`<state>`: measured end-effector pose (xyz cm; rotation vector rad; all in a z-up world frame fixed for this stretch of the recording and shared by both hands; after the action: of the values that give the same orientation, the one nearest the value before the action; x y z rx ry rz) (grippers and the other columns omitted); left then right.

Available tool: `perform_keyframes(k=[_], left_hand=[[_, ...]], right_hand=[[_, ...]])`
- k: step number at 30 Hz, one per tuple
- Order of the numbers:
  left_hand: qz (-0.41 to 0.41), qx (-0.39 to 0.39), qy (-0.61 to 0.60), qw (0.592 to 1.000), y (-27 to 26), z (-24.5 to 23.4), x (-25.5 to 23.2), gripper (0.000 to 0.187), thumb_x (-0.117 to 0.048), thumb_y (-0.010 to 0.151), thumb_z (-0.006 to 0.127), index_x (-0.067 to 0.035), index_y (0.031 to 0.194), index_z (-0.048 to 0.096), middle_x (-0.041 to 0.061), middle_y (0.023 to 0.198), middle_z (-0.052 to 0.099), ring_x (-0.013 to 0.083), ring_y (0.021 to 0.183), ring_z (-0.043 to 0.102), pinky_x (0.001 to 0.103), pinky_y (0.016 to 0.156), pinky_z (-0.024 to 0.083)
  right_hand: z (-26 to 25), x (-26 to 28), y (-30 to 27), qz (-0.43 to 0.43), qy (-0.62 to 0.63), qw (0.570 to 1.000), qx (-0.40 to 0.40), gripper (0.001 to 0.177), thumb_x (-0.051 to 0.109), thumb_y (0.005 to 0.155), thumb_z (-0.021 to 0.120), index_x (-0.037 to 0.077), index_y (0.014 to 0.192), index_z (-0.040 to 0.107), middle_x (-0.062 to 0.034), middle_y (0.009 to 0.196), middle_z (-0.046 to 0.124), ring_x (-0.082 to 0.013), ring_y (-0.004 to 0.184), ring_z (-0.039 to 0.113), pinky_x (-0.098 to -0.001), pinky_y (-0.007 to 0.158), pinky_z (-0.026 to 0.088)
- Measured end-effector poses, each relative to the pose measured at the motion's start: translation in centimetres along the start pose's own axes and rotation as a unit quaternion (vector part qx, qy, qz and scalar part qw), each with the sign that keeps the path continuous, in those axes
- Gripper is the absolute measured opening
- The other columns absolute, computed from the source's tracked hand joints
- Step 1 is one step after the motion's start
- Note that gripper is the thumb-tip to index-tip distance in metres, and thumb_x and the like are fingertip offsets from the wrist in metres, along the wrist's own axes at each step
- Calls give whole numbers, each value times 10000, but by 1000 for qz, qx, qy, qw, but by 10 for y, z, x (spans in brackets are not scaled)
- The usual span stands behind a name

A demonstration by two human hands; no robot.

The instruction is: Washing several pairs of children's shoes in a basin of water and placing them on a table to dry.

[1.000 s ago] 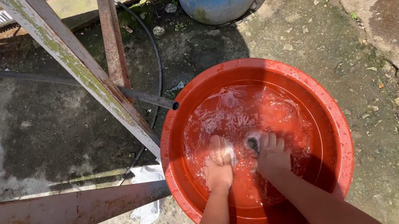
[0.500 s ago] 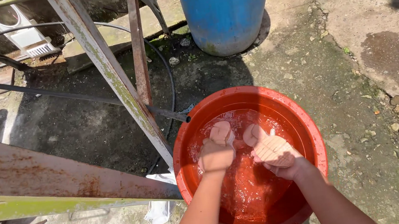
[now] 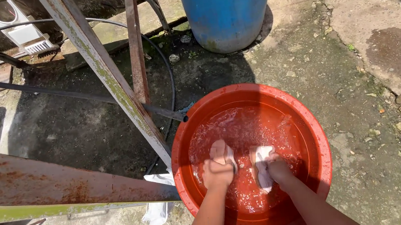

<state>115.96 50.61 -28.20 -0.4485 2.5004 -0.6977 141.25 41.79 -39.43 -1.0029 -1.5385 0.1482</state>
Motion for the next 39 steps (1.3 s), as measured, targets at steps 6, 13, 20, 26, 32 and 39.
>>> perform_keyframes(k=[6,13,20,26,32,39], left_hand=[[-143,75,-141,977,14,83,65,736,-566,907,739,14,1266,462,154,1190,544,231,821,670,356,758,601],[-182,114,38,976,43,109,83,379,-442,859,649,-197,1146,683,22,1020,749,180,921,699,357,882,518],[-168,86,-92,978,48,105,74,325,-431,716,921,-147,731,764,30,704,700,140,575,596,295,561,544],[-169,44,-65,982,36,109,70,1071,-827,840,555,14,1454,307,145,1084,645,194,684,666,322,618,558],[-121,90,-81,985,24,107,70,503,-223,842,688,-69,1304,563,148,1114,734,310,1051,719,417,990,557],[-97,-9,-110,989,40,90,68,434,-419,800,754,-70,1038,657,141,952,744,324,885,719,356,858,580]], right_hand=[[18,0,-20,66,-246,962,-96,1050,623,767,784,-26,1460,336,-273,1392,380,-449,1173,561,-564,941,554],[40,1,-19,-80,-384,910,-137,675,446,912,641,46,1373,352,-147,1271,458,-295,952,569,-456,697,599],[44,-80,50,-119,-224,959,-128,515,240,731,774,83,1218,711,-109,957,788,-265,735,721,-366,640,575],[30,-84,27,0,-269,957,-105,337,-20,917,439,132,1215,400,-108,842,525,-267,536,524,-464,478,438],[48,20,-40,-25,-390,921,-16,523,120,835,721,162,1309,505,-75,1049,690,-257,787,726,-405,675,641],[39,-40,2,8,116,992,-41,180,176,916,743,-2,926,721,-108,763,687,-209,618,599,-355,541,470]])
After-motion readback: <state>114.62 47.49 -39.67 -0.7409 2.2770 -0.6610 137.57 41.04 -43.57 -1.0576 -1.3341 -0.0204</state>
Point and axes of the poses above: each hand's wrist, its own y-axis towards the middle knuckle, its own z-axis out of the palm, x = y × z, the point moved 9 cm from there along y, towards the middle knuckle
